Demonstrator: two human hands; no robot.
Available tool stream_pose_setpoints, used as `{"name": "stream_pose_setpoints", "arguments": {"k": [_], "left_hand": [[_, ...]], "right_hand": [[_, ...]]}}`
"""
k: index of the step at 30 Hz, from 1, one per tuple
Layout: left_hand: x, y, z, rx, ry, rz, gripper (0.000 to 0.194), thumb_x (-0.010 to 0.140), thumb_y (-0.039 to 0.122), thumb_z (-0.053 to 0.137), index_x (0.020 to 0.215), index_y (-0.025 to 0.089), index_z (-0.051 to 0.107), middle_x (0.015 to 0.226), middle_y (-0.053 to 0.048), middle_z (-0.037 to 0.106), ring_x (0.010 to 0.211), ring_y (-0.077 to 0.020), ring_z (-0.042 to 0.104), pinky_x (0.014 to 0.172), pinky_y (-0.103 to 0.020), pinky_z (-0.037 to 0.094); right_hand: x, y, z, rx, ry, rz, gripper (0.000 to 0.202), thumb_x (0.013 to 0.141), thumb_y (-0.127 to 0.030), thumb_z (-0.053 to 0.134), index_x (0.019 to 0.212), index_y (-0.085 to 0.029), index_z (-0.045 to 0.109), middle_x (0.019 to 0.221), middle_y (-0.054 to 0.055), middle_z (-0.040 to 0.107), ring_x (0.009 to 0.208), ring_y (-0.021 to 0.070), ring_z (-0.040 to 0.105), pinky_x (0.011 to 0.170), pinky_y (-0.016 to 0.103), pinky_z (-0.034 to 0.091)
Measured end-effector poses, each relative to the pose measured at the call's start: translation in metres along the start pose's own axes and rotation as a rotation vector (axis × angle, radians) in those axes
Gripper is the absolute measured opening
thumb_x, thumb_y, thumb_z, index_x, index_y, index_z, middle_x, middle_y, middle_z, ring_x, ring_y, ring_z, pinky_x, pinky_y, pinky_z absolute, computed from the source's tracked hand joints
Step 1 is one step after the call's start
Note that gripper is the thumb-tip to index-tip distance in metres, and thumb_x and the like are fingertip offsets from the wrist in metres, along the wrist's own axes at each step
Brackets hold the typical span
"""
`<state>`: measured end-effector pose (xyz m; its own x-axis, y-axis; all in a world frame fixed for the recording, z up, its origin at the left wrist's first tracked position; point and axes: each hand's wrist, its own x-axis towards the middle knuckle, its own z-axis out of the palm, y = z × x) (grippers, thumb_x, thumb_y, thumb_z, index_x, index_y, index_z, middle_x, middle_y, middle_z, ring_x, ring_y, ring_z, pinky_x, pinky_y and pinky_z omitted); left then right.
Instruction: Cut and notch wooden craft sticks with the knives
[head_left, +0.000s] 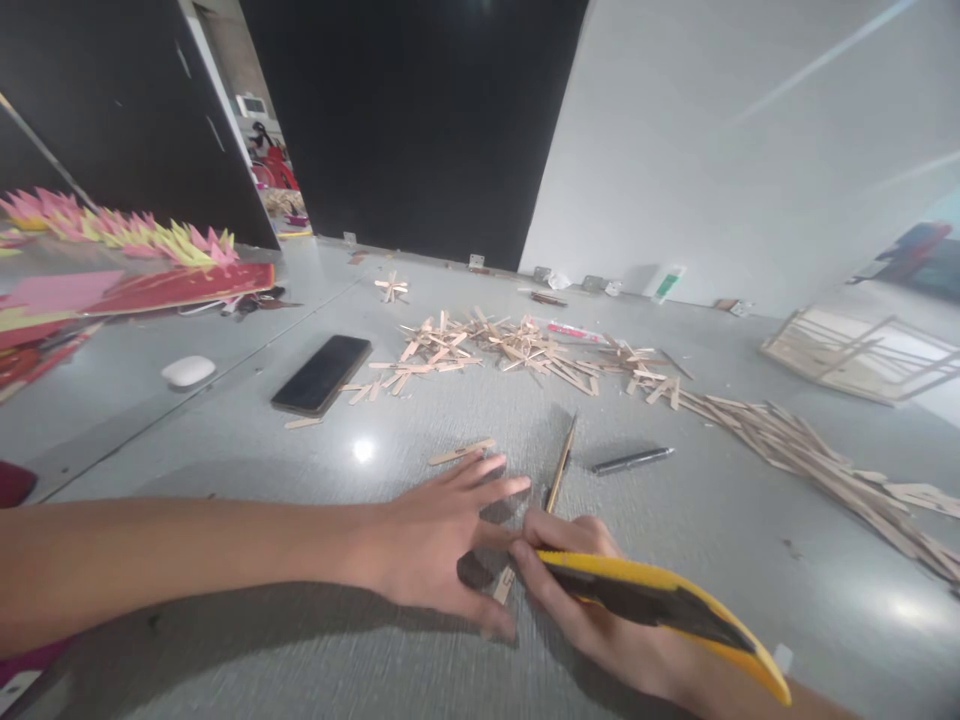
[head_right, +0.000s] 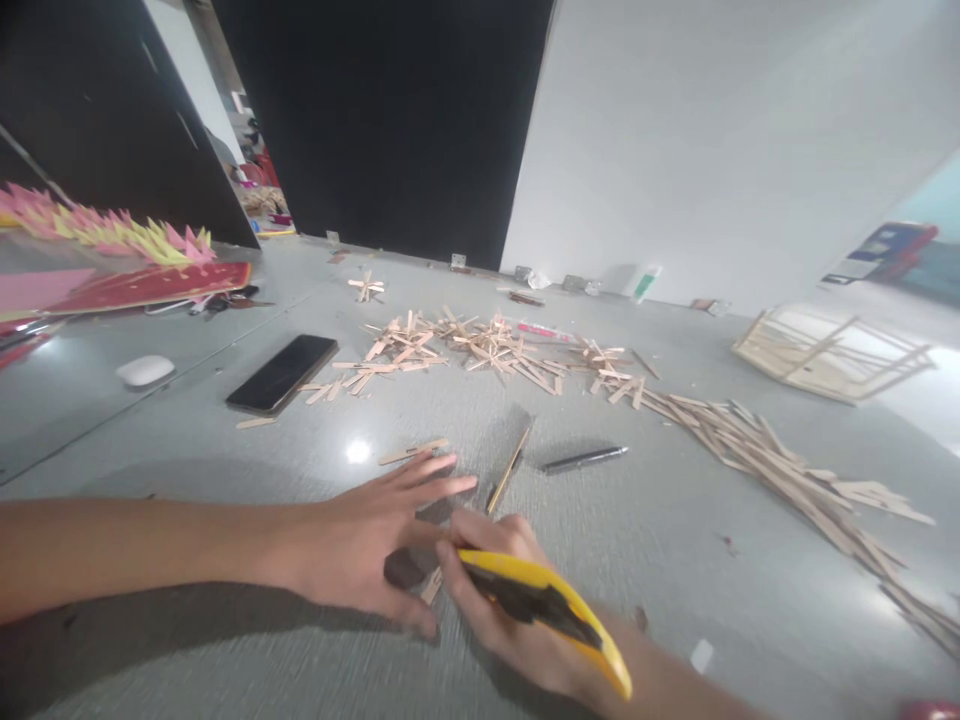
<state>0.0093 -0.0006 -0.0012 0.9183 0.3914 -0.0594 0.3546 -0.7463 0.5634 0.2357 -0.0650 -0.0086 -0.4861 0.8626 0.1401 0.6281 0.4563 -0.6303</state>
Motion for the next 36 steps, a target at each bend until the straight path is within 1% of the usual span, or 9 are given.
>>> {"name": "stream_pose_setpoints", "arguments": {"k": [4,9,14,20,23,26,28,31,36], "left_hand": [[0.000,0.006,-0.004,-0.018,-0.013,-0.048,0.088,0.078,0.083,0.068,0.153,0.041,0.053,0.176,-0.010,0.016,0.159,-0.0475,0.002,0.125,-0.072,0.003],[-0.001,0.008,-0.005,-0.039,-0.024,-0.083,0.084,0.077,0.081,0.071,0.150,0.040,0.057,0.176,-0.008,0.016,0.159,-0.0472,0.001,0.125,-0.072,0.004],[0.001,0.006,-0.005,-0.055,-0.041,-0.077,0.083,0.077,0.081,0.072,0.149,0.041,0.058,0.176,-0.008,0.013,0.159,-0.0478,-0.002,0.124,-0.074,0.002],[0.001,0.005,-0.004,-0.032,-0.045,-0.083,0.088,0.076,0.082,0.072,0.151,0.038,0.055,0.176,-0.010,0.015,0.159,-0.0469,-0.002,0.124,-0.073,0.001],[0.001,0.004,-0.004,-0.039,-0.048,-0.079,0.085,0.078,0.080,0.072,0.150,0.037,0.057,0.176,-0.009,0.013,0.159,-0.0464,-0.003,0.124,-0.072,-0.001],[0.001,0.003,-0.004,-0.055,-0.036,-0.064,0.084,0.079,0.078,0.073,0.151,0.038,0.056,0.176,-0.007,0.013,0.159,-0.0469,-0.001,0.125,-0.071,-0.001],[0.000,0.003,-0.003,-0.063,-0.026,-0.066,0.085,0.078,0.079,0.073,0.151,0.039,0.055,0.176,-0.008,0.014,0.159,-0.0470,0.000,0.125,-0.072,0.000],[-0.002,0.003,-0.002,-0.072,-0.006,-0.062,0.086,0.076,0.080,0.073,0.151,0.040,0.056,0.176,-0.009,0.016,0.159,-0.0476,0.001,0.124,-0.072,0.002],[-0.002,0.003,-0.002,-0.080,-0.001,-0.060,0.088,0.076,0.080,0.074,0.153,0.043,0.052,0.176,-0.006,0.015,0.160,-0.0465,0.002,0.125,-0.072,0.000]], "right_hand": [[0.000,-0.002,-0.003,-0.018,0.000,-0.051,0.035,0.108,-0.036,0.041,0.074,-0.028,0.045,0.062,-0.005,0.061,0.061,0.0194,0.060,0.058,0.037,0.054],[0.000,0.002,-0.003,-0.052,0.016,-0.073,0.033,0.108,-0.032,0.042,0.075,-0.028,0.043,0.065,-0.005,0.057,0.057,0.0168,0.055,0.056,0.036,0.053],[-0.002,0.011,0.003,-0.063,0.021,-0.111,0.027,0.106,-0.029,0.039,0.080,-0.027,0.044,0.072,-0.004,0.058,0.063,0.0167,0.055,0.061,0.036,0.053],[-0.003,0.016,0.002,-0.067,-0.008,-0.156,0.020,0.103,-0.028,0.043,0.085,-0.027,0.051,0.076,-0.003,0.059,0.064,0.0166,0.053,0.063,0.035,0.052],[-0.004,0.016,0.002,-0.059,-0.012,-0.127,0.022,0.104,-0.030,0.043,0.083,-0.027,0.051,0.076,-0.003,0.060,0.064,0.0168,0.055,0.063,0.036,0.052],[-0.004,0.013,0.002,-0.036,-0.026,-0.069,0.030,0.107,-0.034,0.040,0.080,-0.026,0.049,0.072,-0.004,0.059,0.061,0.0157,0.056,0.065,0.036,0.052],[-0.004,0.010,0.000,-0.024,-0.042,-0.023,0.034,0.109,-0.038,0.039,0.078,-0.026,0.046,0.068,-0.006,0.057,0.058,0.0147,0.055,0.065,0.036,0.051],[-0.004,0.008,-0.002,-0.013,-0.058,0.036,0.038,0.110,-0.043,0.041,0.076,-0.026,0.043,0.064,-0.007,0.056,0.060,0.0158,0.055,0.066,0.036,0.051],[-0.005,0.010,-0.003,-0.003,-0.087,0.075,0.037,0.108,-0.048,0.042,0.079,-0.027,0.046,0.071,-0.005,0.061,0.067,0.0190,0.058,0.069,0.040,0.054]]}}
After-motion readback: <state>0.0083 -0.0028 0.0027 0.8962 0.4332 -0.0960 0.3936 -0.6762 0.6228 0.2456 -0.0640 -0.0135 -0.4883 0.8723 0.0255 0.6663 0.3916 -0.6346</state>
